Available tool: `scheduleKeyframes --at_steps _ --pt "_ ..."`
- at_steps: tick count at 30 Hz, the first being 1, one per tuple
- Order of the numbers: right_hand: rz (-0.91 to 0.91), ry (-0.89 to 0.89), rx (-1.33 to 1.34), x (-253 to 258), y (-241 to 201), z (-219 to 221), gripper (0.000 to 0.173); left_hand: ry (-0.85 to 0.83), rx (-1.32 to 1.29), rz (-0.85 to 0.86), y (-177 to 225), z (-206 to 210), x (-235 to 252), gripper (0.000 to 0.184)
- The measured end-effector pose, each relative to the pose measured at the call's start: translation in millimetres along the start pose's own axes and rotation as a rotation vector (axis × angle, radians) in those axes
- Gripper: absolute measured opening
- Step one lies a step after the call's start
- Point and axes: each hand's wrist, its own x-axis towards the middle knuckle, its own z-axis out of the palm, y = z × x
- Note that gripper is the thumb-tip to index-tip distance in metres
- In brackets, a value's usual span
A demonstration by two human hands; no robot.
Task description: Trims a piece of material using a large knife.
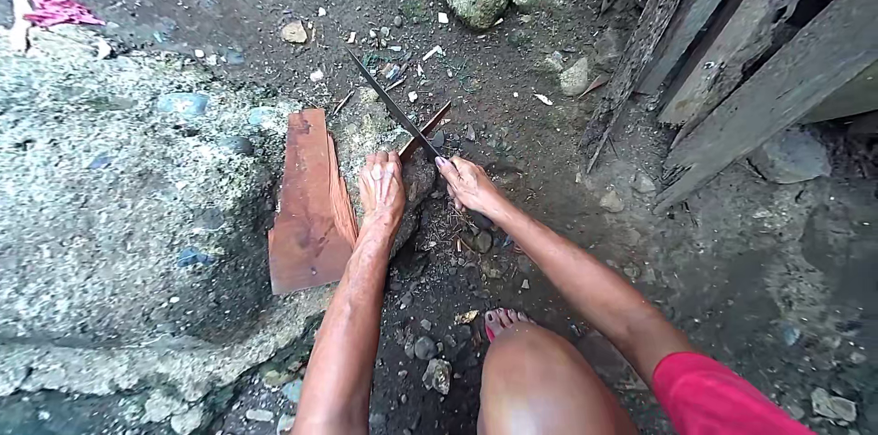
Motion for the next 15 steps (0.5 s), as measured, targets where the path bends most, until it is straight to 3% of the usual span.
scheduleKeyframes --at_steps 7,12,15 --pt "0.275 -0.267 0.519 -3 -46 -28 0.046 0.055 0.050 0.035 -3 11 0 0.015" --pt "0.268 -0.334 0.663 2 -62 -37 0.029 0.071 0.057 0.070 -3 8 -4 0.013" --pt "0.090 -0.325 0.540 -4 -39 -35 0.025 0.028 0.000 0.066 -3 3 -2 0.014"
